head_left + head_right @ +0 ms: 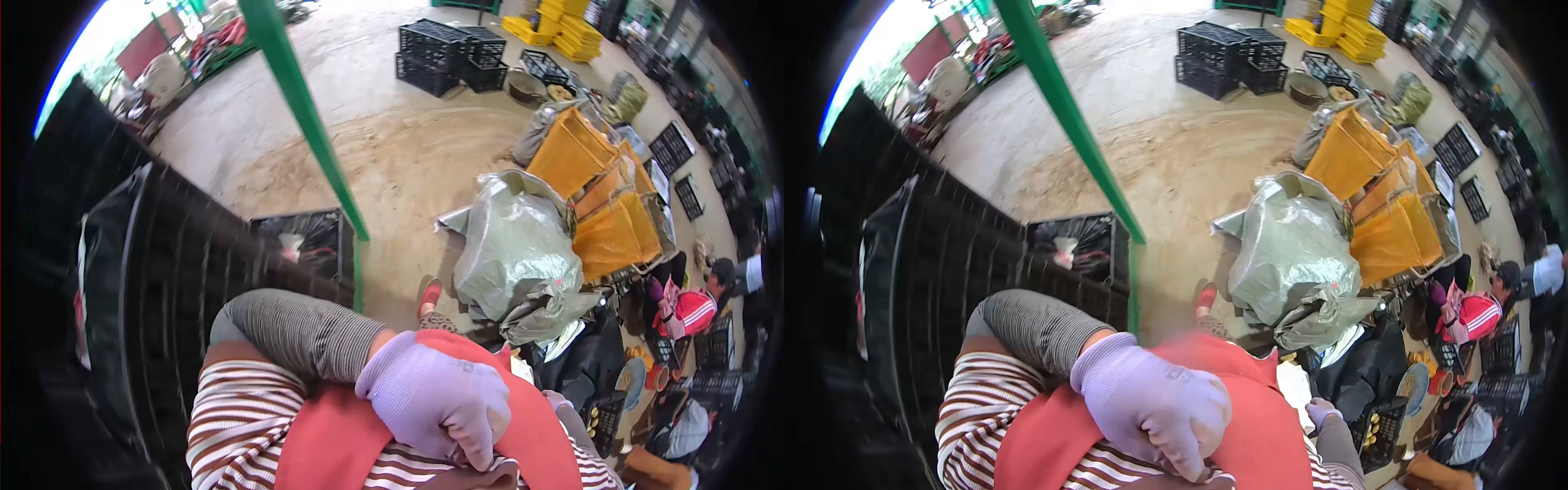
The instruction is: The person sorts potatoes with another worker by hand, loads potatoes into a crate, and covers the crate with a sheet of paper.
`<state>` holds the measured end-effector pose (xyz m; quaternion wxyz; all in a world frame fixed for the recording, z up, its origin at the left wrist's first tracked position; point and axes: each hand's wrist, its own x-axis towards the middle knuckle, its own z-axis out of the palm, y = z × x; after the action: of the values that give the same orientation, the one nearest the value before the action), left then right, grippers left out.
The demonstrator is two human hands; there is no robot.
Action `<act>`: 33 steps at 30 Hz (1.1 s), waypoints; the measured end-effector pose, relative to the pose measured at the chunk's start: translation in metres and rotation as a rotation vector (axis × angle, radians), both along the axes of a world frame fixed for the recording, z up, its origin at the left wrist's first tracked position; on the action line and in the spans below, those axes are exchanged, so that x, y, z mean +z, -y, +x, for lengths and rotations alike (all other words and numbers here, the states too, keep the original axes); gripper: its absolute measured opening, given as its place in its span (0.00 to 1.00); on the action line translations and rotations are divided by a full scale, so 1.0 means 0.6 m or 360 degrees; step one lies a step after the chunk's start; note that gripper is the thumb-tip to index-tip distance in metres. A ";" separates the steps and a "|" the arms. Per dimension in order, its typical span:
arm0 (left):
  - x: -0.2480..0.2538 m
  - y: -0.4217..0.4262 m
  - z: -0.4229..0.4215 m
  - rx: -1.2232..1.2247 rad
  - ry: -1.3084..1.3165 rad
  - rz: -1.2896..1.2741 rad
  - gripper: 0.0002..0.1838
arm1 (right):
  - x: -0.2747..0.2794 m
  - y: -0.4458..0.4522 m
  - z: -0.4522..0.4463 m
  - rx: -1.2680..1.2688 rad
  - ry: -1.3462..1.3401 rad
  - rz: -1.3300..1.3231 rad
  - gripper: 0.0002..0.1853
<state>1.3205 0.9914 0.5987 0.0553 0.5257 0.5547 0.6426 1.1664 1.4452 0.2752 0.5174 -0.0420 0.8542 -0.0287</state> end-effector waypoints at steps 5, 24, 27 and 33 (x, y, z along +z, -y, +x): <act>-0.003 0.160 -0.197 -0.0137 0.0031 -0.0105 0.07 | -0.176 0.077 -0.215 0.0606 -0.0341 0.0042 0.22; 0.038 0.777 -0.908 -0.0574 -0.0013 -0.0265 0.07 | -0.030 0.835 -0.776 -0.0509 -0.0796 -0.0369 0.23; 0.066 0.837 -1.059 -0.0811 -0.0035 -0.0366 0.11 | -0.070 0.799 -0.684 -0.0758 -0.0291 0.0029 0.23; 0.020 0.887 -1.444 -0.0150 0.0088 -0.0541 0.18 | -0.105 0.846 -0.605 -0.0124 0.0120 0.0234 0.18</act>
<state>0.4543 0.4589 0.6105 0.1887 0.5164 0.6282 0.5506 0.8036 0.9377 0.2123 0.5494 0.0303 0.8349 0.0124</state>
